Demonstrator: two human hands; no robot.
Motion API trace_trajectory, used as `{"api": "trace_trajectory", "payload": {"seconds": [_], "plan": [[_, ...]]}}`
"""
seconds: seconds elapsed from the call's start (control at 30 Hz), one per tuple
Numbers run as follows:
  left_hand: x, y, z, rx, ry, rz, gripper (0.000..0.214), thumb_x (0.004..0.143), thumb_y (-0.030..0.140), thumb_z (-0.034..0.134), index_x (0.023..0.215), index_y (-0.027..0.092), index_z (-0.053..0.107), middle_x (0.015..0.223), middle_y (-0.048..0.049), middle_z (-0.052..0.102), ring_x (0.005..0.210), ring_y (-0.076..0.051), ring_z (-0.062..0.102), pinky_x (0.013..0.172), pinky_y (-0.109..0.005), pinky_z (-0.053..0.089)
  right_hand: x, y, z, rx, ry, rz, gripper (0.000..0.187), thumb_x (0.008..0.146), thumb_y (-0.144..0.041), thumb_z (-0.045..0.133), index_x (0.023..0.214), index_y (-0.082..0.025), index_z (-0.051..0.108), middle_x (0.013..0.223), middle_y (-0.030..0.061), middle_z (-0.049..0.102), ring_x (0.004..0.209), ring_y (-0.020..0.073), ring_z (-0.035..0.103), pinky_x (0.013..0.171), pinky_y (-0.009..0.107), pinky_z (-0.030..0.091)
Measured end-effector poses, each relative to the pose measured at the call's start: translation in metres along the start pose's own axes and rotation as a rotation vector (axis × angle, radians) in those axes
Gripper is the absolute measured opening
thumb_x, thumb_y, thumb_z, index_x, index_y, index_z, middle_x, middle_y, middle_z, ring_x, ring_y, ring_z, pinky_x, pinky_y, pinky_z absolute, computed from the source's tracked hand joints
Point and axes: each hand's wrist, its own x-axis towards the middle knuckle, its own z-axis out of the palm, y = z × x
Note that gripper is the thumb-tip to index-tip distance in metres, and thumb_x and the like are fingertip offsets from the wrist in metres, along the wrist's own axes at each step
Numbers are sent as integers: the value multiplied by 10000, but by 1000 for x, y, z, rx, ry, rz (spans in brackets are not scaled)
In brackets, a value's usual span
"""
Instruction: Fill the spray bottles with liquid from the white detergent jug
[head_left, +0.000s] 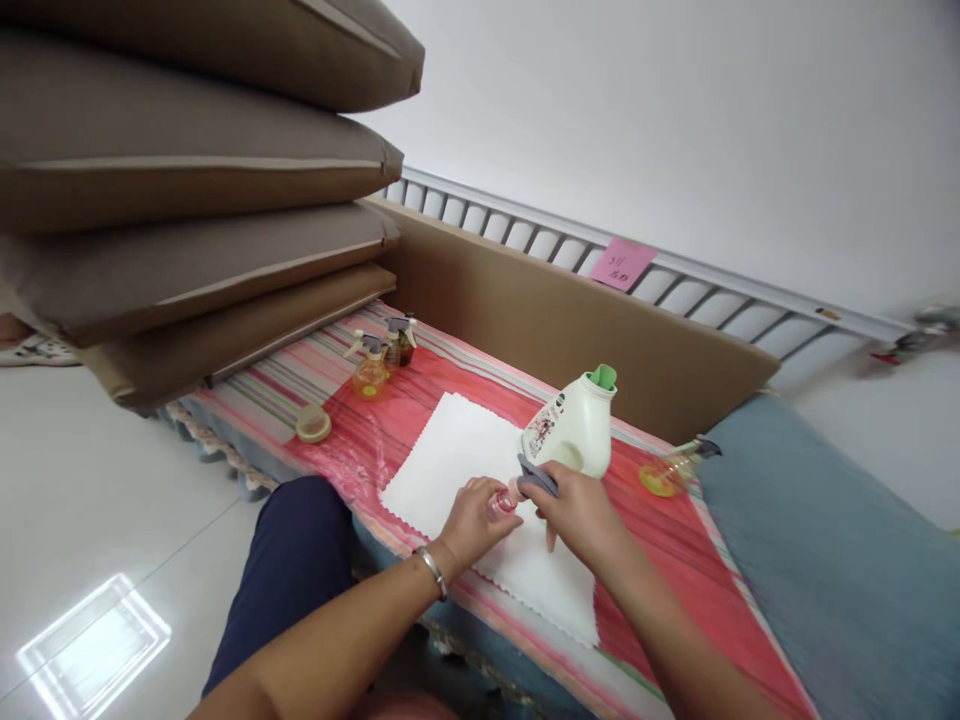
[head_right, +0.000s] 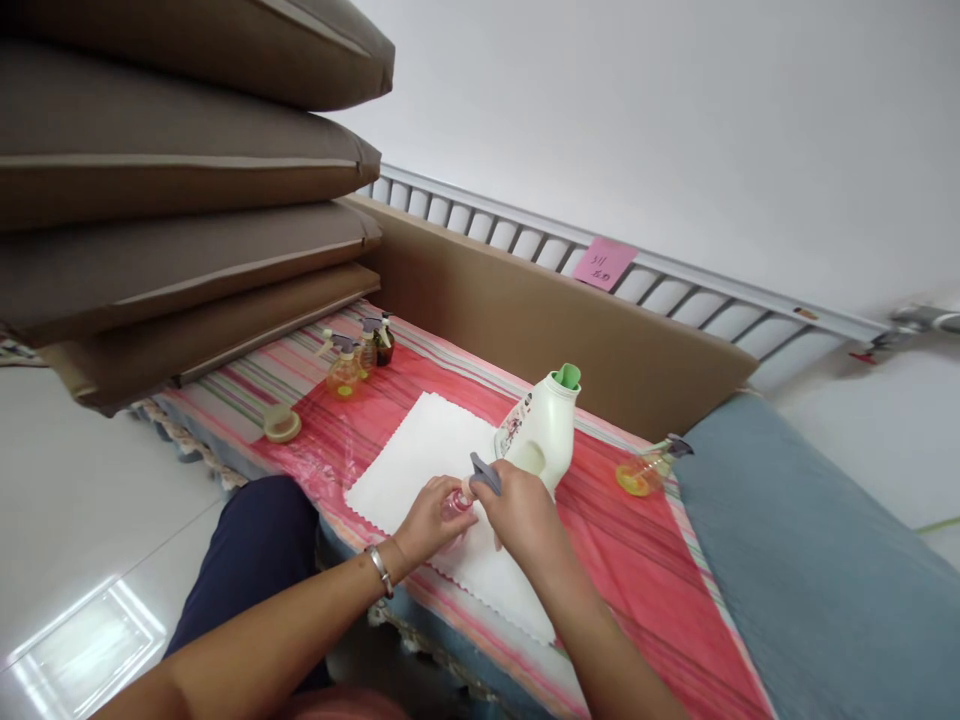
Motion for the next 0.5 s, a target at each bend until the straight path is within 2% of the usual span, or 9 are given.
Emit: {"api": "trace_trajectory", "payload": {"seconds": [0.27,0.5], "plan": [[0,-2,0,6,-7,-13,266,678,251,740,898,189,604,907,-41,637,893,-225,562,803,-351,422,3,8,18,58,-60,17,137,812,-253,479,815,-177,592,589,5,668,537,161,639,547,223,394],[1,-1,1,7,5,-17,266,703,330,721,902,193,609,923,-51,647,903,-233,567,814,-368,428,2,3,21,-27,-55,-15,102,823,-237,494,816,-174,573,598,24,651,560,176,617,551,236,357]]}}
